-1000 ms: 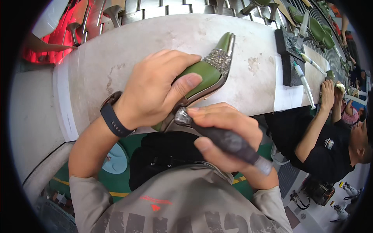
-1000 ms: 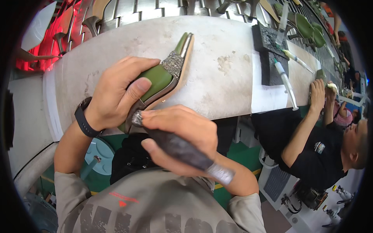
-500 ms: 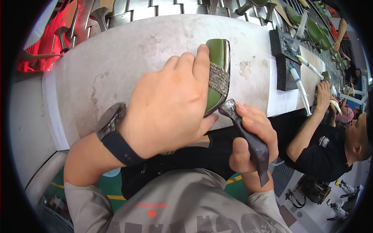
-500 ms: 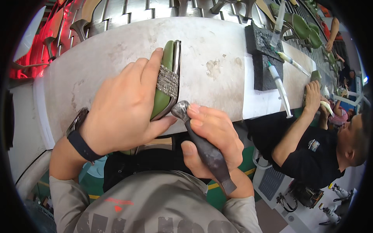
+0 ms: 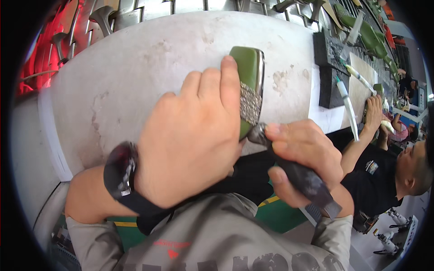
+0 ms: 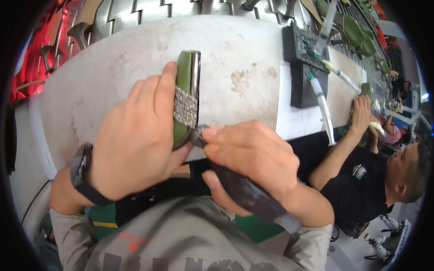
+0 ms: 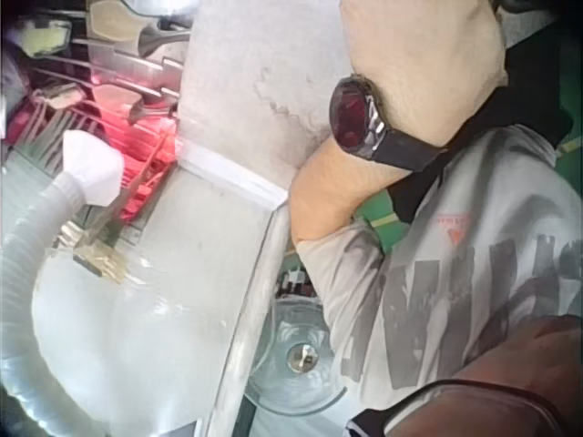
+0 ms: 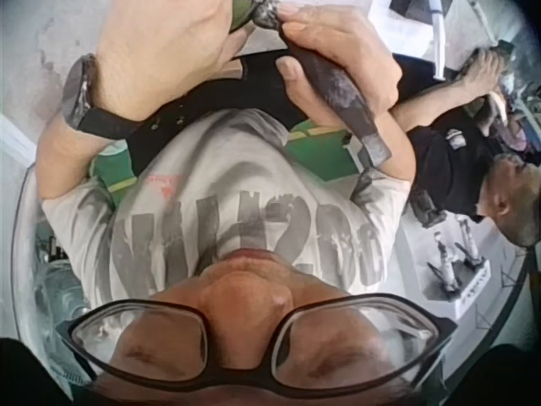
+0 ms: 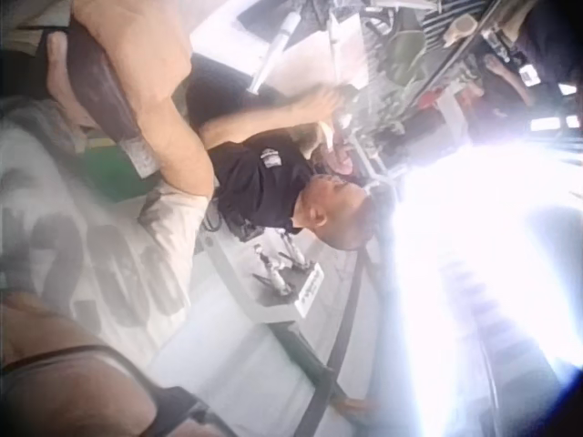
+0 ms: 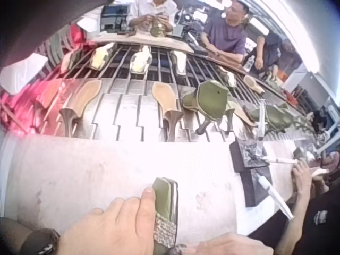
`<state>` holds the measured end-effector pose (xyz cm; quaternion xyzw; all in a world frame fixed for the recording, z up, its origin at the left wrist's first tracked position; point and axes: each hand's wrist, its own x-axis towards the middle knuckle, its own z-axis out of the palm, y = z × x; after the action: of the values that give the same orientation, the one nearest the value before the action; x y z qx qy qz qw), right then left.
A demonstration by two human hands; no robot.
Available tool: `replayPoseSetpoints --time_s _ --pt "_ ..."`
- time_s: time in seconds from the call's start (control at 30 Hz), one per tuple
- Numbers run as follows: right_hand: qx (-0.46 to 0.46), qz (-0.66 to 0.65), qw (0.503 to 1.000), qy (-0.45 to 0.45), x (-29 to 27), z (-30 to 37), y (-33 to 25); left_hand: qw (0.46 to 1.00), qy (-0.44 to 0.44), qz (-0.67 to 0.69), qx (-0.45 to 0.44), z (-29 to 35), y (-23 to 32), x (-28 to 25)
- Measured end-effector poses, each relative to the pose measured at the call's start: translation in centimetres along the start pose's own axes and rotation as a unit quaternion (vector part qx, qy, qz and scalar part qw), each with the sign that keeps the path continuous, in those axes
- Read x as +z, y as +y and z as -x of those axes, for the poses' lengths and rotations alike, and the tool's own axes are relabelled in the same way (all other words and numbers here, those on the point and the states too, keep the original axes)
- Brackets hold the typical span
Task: The person uses a hammer to pound the edges of a green high-heel shoe upper, applies a pre-cut sole, presses it firmly by hand to the shoe bottom, and then uses the hammer to secure the edges of the sole.
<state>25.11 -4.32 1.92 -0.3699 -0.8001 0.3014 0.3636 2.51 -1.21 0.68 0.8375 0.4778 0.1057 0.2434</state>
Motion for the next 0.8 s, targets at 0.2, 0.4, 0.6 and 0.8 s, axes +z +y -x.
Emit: replayPoseSetpoints --time_s 0.2,0.4,0.6,0.8 --pt "0.219 -0.237 0.938 0.125 1.2 2.6 0.0 0.998 0.046 0.002 0.035 -0.4 -0.9 -0.5" --pt "0.168 -0.172 0.927 0.288 -0.2 3.2 -1.0 0.999 0.037 -0.022 0.022 -0.6 -0.4 -0.4" --pt "0.246 -0.279 0.913 0.17 1.6 1.0 0.2 0.999 0.041 -0.001 0.017 -1.3 0.4 0.1" --pt "0.235 -0.287 0.922 0.108 -0.1 -0.6 1.6 1.0 -0.004 0.013 0.006 -1.6 0.5 -0.7"
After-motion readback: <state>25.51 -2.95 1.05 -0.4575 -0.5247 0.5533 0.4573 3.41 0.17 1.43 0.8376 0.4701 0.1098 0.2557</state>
